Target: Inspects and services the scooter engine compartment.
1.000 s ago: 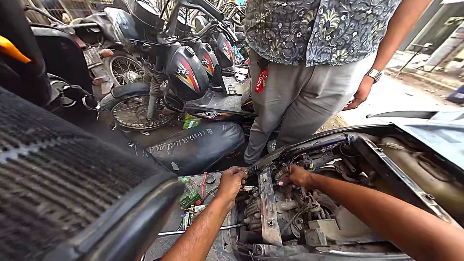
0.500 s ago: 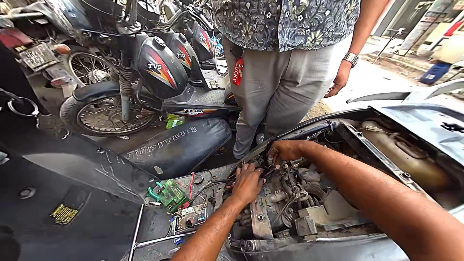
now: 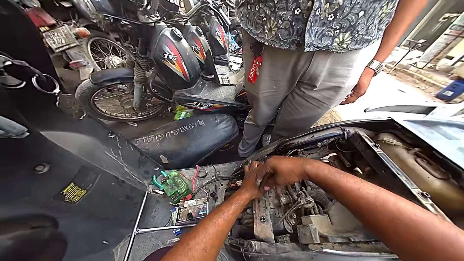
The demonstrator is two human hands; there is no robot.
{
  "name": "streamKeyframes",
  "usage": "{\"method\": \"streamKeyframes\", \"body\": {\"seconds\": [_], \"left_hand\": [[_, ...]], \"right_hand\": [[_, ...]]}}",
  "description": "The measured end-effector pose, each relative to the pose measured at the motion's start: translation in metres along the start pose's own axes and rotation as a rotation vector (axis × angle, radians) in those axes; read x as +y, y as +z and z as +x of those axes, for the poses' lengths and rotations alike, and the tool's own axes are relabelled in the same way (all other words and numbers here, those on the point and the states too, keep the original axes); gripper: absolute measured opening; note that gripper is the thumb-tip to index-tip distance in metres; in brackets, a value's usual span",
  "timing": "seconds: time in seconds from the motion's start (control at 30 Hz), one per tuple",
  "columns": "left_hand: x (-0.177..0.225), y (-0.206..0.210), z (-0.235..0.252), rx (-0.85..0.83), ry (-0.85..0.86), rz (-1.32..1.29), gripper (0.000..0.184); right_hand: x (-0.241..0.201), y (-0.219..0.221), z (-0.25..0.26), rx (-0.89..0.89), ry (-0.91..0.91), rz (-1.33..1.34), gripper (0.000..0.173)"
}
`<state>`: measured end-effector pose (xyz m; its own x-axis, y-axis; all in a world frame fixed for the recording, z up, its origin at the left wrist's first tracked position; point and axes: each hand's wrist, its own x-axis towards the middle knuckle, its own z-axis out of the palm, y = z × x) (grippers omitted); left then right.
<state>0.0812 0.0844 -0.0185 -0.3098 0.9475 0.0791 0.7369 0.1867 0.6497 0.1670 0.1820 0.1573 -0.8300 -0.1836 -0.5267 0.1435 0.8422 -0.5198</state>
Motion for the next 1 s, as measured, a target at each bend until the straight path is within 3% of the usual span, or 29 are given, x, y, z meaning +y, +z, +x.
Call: {"method": "streamKeyframes", "body": {"seconds": [0.07,0.13,0.2,0.33,0.47,0.6,0.83,1.0], "left_hand": [[0.007,0.007,0.001,-0.005,-0.072,0.117,0.041],[0.016,0.01,0.003,0.011,-0.086,0.255,0.032],[0.023,0.012,0.004,0.032,-0.1,0.336,0.03],[0.031,0.017,0.001,0.103,-0.106,0.444,0.03],[0.034,0.017,0.001,0.17,-0.075,0.551,0.034],[0.037,0.016,-0.001,0.181,-0.114,0.547,0.033],[0.034,0.016,-0.001,0.23,-0.247,0.392,0.049],[0.038,-0.002,-0.002,0.163,-0.321,0.179,0.043]], "right_hand": [[0.006,-0.008,0.004,0.194,-0.026,0.03,0.014],[0.029,-0.005,0.012,0.299,0.161,-0.203,0.017],[0.057,0.013,0.019,0.254,0.381,-0.398,0.021],[0.078,0.036,0.031,0.059,0.534,-0.458,0.032],[0.087,0.035,0.043,0.131,0.529,-0.264,0.029],[0.082,0.03,0.052,0.081,0.609,-0.132,0.025],[0.088,0.033,0.054,0.137,0.657,0.043,0.022],[0.092,0.036,0.063,0.225,0.712,0.139,0.022]]}}
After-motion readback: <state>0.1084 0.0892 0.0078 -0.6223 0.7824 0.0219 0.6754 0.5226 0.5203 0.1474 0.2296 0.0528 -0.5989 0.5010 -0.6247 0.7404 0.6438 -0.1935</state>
